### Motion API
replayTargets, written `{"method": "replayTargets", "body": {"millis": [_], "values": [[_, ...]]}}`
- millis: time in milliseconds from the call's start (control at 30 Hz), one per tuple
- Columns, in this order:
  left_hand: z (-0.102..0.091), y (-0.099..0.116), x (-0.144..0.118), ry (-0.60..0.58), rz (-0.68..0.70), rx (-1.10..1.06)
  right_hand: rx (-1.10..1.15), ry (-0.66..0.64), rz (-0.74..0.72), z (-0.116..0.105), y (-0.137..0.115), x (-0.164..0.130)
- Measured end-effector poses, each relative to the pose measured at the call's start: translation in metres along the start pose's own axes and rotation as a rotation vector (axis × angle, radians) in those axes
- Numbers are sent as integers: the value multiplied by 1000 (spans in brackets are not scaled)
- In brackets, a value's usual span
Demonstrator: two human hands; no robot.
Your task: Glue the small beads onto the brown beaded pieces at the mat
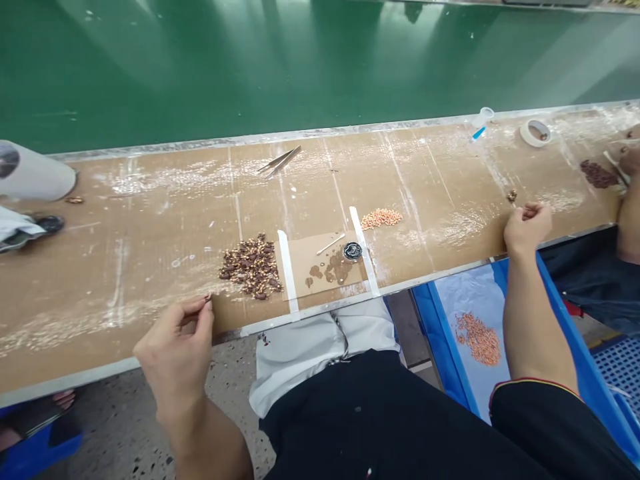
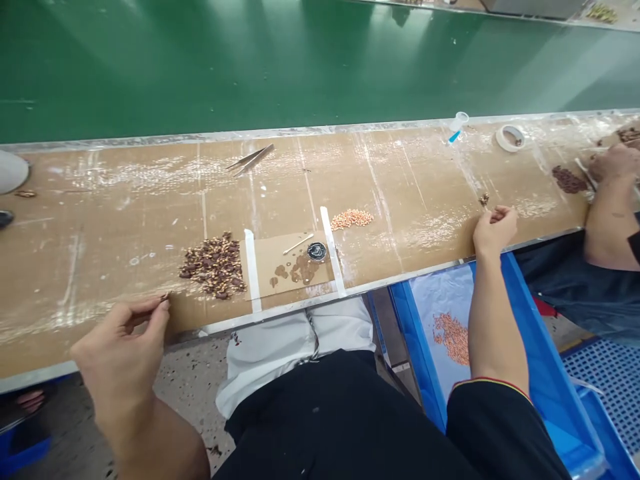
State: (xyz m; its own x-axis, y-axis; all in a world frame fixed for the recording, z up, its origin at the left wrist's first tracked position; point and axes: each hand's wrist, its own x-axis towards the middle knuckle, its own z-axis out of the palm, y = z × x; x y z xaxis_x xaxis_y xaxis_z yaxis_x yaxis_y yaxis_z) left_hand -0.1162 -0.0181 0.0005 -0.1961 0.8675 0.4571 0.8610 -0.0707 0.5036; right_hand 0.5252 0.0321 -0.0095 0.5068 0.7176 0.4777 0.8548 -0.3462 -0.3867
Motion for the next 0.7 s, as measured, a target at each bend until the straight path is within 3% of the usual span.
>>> {"method": "replayTargets", "body": {"millis": [67, 133, 300, 400, 567, 700], "values": [[-9, -3, 3, -20, 94, 38, 46, 72, 84, 0, -14, -16], [-17, -2, 7, -29, 212, 76, 160, 61, 88, 0, -40, -38], [-22, 6, 12, -90, 401, 130, 323, -353, -332, 8, -119, -84], [-17, 6, 8, -143, 418, 125, 329, -509, -432, 16, -149, -90], [-5, 4, 1, -174, 310, 63, 154, -577, -579, 23, -161, -75], [4, 12, 0, -240, 304, 8, 33, -625, -728, 22, -161, -62]]}}
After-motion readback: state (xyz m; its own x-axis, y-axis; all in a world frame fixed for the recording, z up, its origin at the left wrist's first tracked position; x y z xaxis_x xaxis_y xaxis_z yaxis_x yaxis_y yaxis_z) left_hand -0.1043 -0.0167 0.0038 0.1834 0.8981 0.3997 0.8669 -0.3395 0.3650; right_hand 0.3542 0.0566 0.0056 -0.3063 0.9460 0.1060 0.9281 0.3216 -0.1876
